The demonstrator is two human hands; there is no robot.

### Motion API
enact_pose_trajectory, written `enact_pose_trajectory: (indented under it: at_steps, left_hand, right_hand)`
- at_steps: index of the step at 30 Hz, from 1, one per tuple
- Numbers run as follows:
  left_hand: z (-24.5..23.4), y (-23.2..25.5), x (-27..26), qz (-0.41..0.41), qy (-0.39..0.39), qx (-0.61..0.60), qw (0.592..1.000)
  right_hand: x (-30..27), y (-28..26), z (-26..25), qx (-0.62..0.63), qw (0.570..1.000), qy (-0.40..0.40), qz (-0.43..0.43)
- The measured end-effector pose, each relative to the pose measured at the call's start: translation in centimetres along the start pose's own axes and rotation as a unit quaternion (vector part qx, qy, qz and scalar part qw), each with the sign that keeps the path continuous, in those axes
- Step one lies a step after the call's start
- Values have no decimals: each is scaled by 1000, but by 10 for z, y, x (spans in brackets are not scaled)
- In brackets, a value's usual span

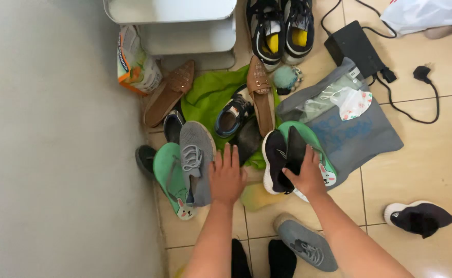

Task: Organizing various shoes and slippers on a multi-tier shoe rack and on the floor in an entryway.

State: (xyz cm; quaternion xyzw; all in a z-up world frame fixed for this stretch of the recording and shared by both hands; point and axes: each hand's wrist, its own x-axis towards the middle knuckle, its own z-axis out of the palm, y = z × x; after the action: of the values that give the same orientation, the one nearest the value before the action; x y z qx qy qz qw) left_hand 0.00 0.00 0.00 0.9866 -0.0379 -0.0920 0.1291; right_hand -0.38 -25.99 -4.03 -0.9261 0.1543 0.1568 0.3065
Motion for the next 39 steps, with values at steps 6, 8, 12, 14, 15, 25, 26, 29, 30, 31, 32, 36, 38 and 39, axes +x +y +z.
enact_pose_trajectory:
  at_steps: [6, 8, 12, 14, 15, 25, 26, 29, 30, 31, 32, 36, 38, 39]
  left_hand:
    - [49, 57, -7, -91, -177, -103, 974]
    - [60, 78, -2, -152, -219, -153, 952]
    - [88, 107, 5, -266, -304, -218, 889]
    - [129, 110, 14, -287, -294, -231, 882]
    - [160, 107, 12, -277, -264, -191, 904]
    - [-11, 77, 36, -231, -68, -161, 957]
    - [-24, 76, 37, -231, -65, -161, 957]
    - [-69, 69, 40, -208, -9, -152, 966]
    - [-84, 69, 38, -197, 15, -144, 970]
    - [-98, 70, 37, -186, 39, -137, 972]
    - [-118, 71, 30, -186, 43, -137, 972]
    - [-195, 76, 12, -188, 63, -153, 968]
    - [-230, 79, -3, -195, 70, -161, 965]
    - [-249, 81, -9, -196, 82, -174, 961]
  right_hand:
    - [7, 41, 29, 11, 997, 61, 47]
    - [12, 58, 37, 32, 991, 59, 118]
    - [8, 44, 20, 26, 996, 45, 68]
    - [11, 29, 9, 77, 990, 19, 117]
    - [9, 28, 8, 50, 993, 37, 100]
    - [-17, -47, -42, 15, 980, 195, -32]
    - [-20, -60, -55, 17, 980, 197, -34]
    - [-27, -105, -88, 28, 976, 208, -63]
    - [-31, -118, -99, 29, 978, 200, -60]
    - [-33, -131, -111, 30, 979, 192, -56]
    - [-41, -145, -122, 31, 979, 194, -61]
    - [-63, -199, -175, 81, 969, 215, -89]
    - [-84, -221, -201, 78, 970, 217, -78]
    - [-94, -232, -215, 100, 966, 224, -82]
